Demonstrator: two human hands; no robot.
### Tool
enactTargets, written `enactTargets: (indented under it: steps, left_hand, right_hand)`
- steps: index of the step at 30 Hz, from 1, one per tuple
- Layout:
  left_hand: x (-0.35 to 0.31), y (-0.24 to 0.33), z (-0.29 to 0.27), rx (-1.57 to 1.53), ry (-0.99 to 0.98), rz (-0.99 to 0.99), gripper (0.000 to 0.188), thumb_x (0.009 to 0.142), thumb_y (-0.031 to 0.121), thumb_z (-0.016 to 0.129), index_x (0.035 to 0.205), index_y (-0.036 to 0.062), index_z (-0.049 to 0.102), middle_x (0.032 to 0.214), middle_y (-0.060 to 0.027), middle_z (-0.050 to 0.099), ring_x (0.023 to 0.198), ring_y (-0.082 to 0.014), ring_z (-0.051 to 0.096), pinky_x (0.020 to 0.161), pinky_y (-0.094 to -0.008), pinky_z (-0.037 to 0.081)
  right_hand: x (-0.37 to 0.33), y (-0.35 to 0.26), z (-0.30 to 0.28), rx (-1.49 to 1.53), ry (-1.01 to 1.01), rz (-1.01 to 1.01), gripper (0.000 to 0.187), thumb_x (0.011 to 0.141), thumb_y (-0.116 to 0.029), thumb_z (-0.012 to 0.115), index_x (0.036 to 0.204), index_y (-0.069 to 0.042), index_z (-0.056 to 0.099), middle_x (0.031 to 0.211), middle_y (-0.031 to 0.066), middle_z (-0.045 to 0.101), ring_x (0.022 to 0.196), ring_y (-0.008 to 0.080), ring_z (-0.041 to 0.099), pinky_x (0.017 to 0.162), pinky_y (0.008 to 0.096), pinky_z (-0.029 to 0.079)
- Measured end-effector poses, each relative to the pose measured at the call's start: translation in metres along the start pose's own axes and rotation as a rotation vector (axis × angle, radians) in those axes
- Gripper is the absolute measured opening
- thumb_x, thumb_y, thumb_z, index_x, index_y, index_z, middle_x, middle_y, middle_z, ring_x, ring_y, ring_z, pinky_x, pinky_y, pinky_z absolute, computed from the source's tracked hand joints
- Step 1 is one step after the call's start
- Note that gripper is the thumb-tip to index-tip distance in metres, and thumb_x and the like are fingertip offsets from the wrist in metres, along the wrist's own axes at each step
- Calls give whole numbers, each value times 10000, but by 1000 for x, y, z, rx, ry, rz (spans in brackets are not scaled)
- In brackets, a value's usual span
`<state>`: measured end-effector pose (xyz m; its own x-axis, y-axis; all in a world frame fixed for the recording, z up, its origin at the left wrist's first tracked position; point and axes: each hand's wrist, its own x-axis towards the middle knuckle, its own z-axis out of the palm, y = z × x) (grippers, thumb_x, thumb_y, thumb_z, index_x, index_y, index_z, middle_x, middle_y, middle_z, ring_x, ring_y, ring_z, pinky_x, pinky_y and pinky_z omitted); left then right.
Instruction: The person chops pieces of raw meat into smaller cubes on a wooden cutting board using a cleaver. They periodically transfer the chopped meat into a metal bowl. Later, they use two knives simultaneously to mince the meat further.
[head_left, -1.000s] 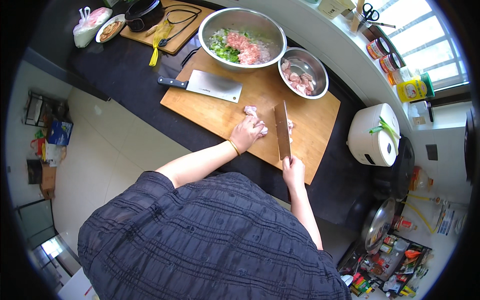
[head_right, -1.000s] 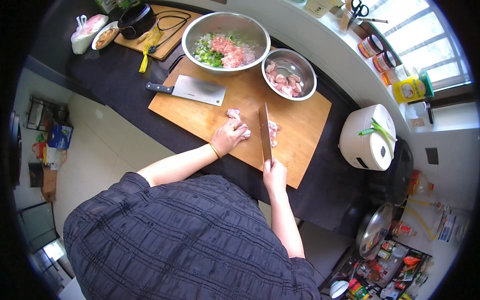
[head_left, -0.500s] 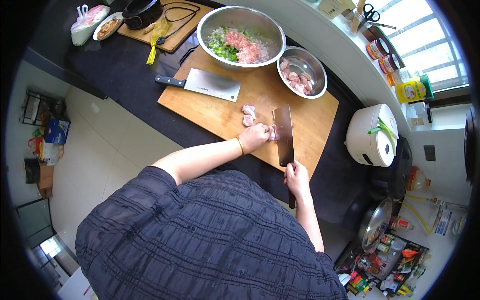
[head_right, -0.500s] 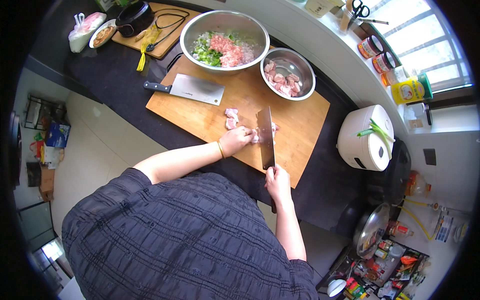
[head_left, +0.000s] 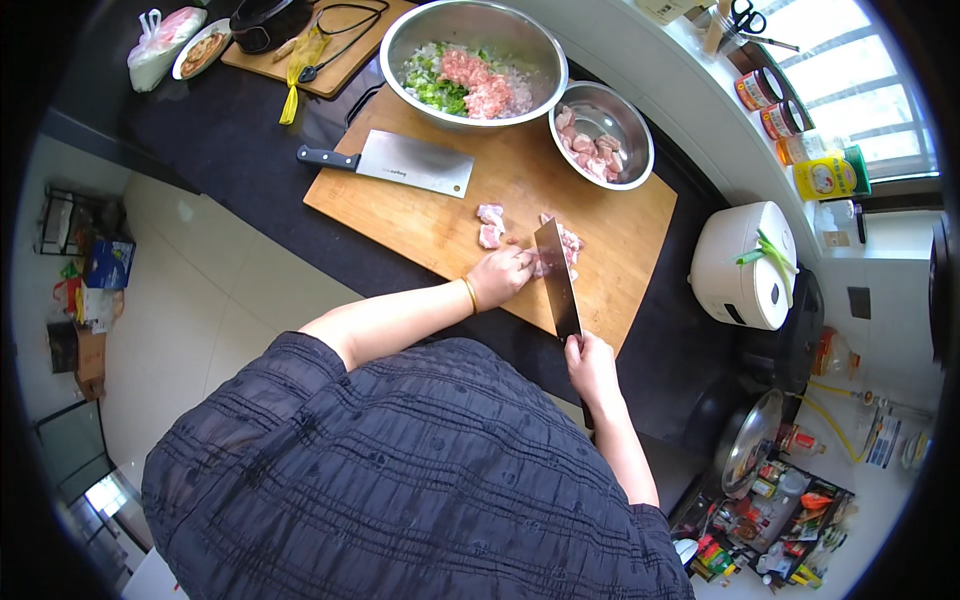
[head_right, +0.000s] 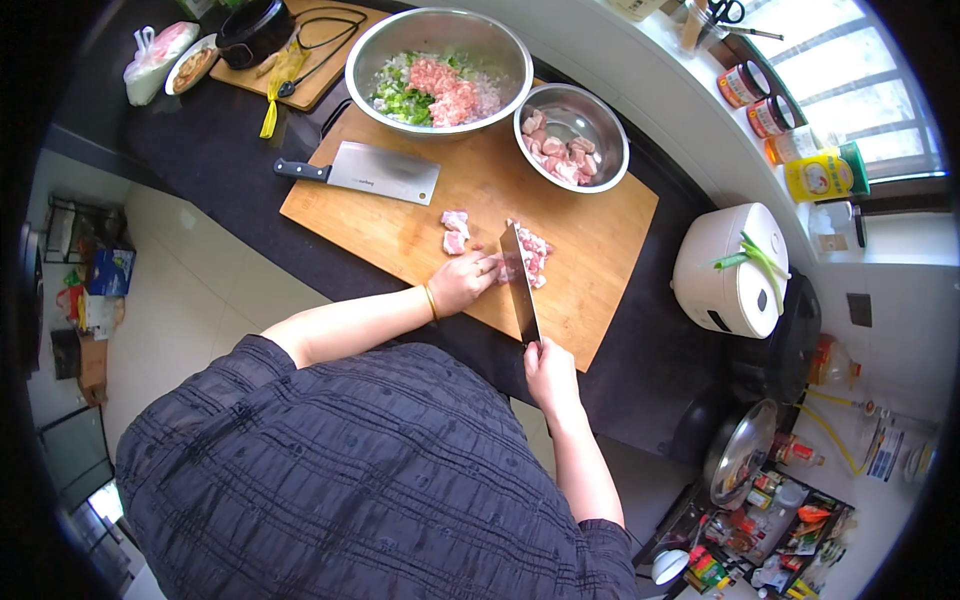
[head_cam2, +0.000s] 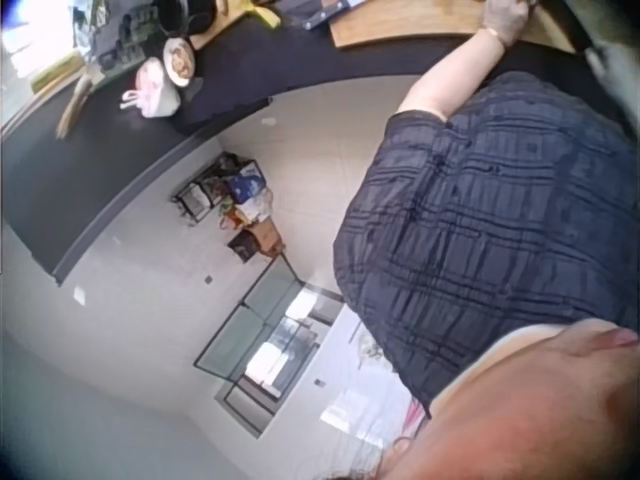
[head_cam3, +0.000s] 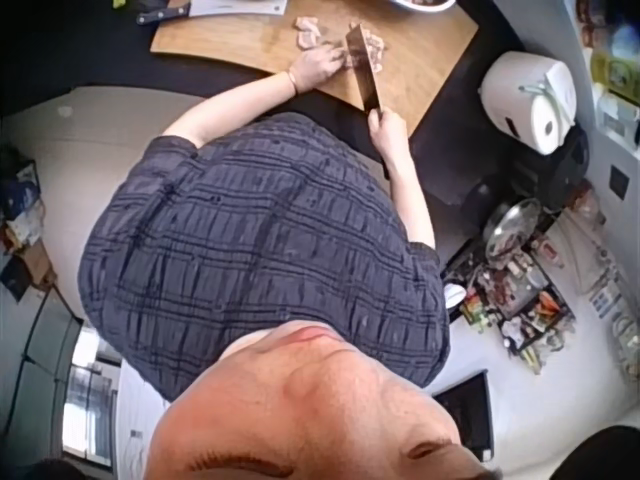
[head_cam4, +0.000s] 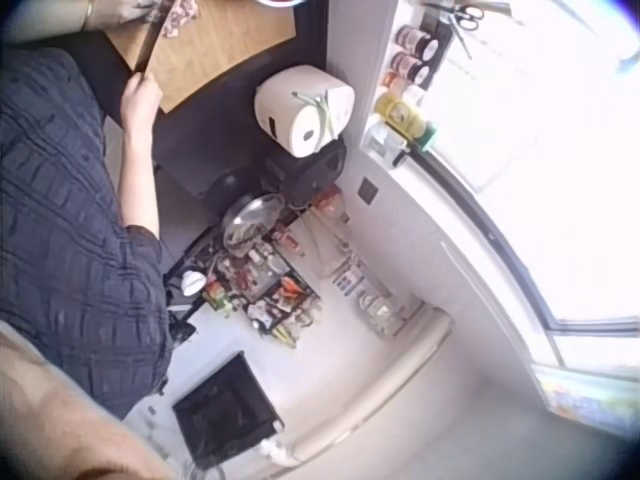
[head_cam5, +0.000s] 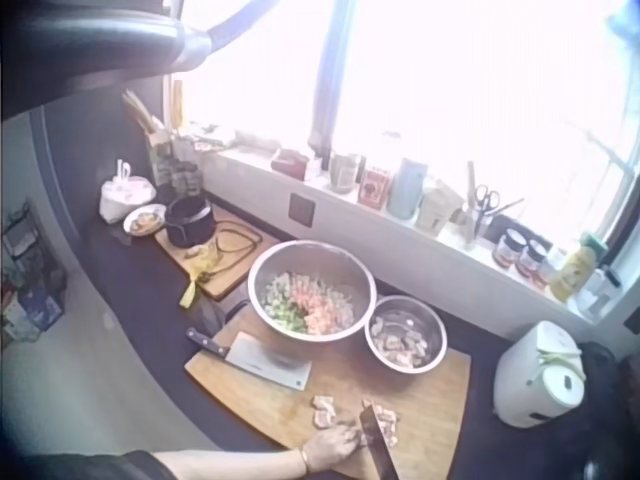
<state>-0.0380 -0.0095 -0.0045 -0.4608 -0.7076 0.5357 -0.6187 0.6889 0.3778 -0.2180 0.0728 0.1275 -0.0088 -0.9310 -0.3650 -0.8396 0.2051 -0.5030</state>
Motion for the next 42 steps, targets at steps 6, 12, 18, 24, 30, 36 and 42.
enactTargets:
  steps: [6,12,18,24,30,36,42]
  left_hand:
    - [2,1,-4,-47,14,-28,217,720,79,526,916,32,606,1034,-64,578,885,-202,551,836,-321,450]
    - [2,0,-3,-108,49,4,235,709,78,566,937,65,620,1021,-57,595,865,-205,556,850,-333,445]
    - [1,-5,-1,-80,42,-10,217,711,96,591,922,58,622,992,-72,605,824,-214,568,834,-344,457]
    - [6,-1,-9,-107,49,-3,203,711,112,600,903,50,623,969,-82,613,845,-227,581,843,-346,460]
    - [1,3,-3,-58,107,-69,144,733,113,603,852,32,614,893,-79,616,843,-226,588,843,-351,464]
    - [3,6,-4,-81,162,-83,96,752,121,613,790,32,608,862,-69,619,811,-217,595,832,-343,468]
    - [3,8,-8,-74,121,-106,122,739,113,614,834,37,623,925,-72,617,831,-224,585,826,-343,465]
  right_hand:
    - [8,-1,1,-66,-2,-64,211,840,-149,467,797,39,554,697,276,563,714,421,568,652,456,455]
    - [27,7,14,-69,29,-151,212,843,-152,467,799,42,538,678,281,560,672,429,566,623,465,461]
    - [61,-14,34,-59,98,-147,225,844,-165,467,853,42,555,724,270,574,723,427,567,663,464,458]
    - [96,-13,45,-17,197,-229,251,850,-182,470,811,50,556,635,235,568,604,367,586,589,425,475]
    - [63,0,6,10,168,-257,267,853,-193,473,778,49,557,530,169,546,432,244,565,489,346,464]
    - [17,-6,-11,-37,9,-113,205,840,-158,471,833,18,574,741,259,576,738,411,570,669,437,457]
    - [11,6,-1,-75,-25,-127,199,839,-153,470,821,27,553,710,272,563,715,425,564,655,461,450]
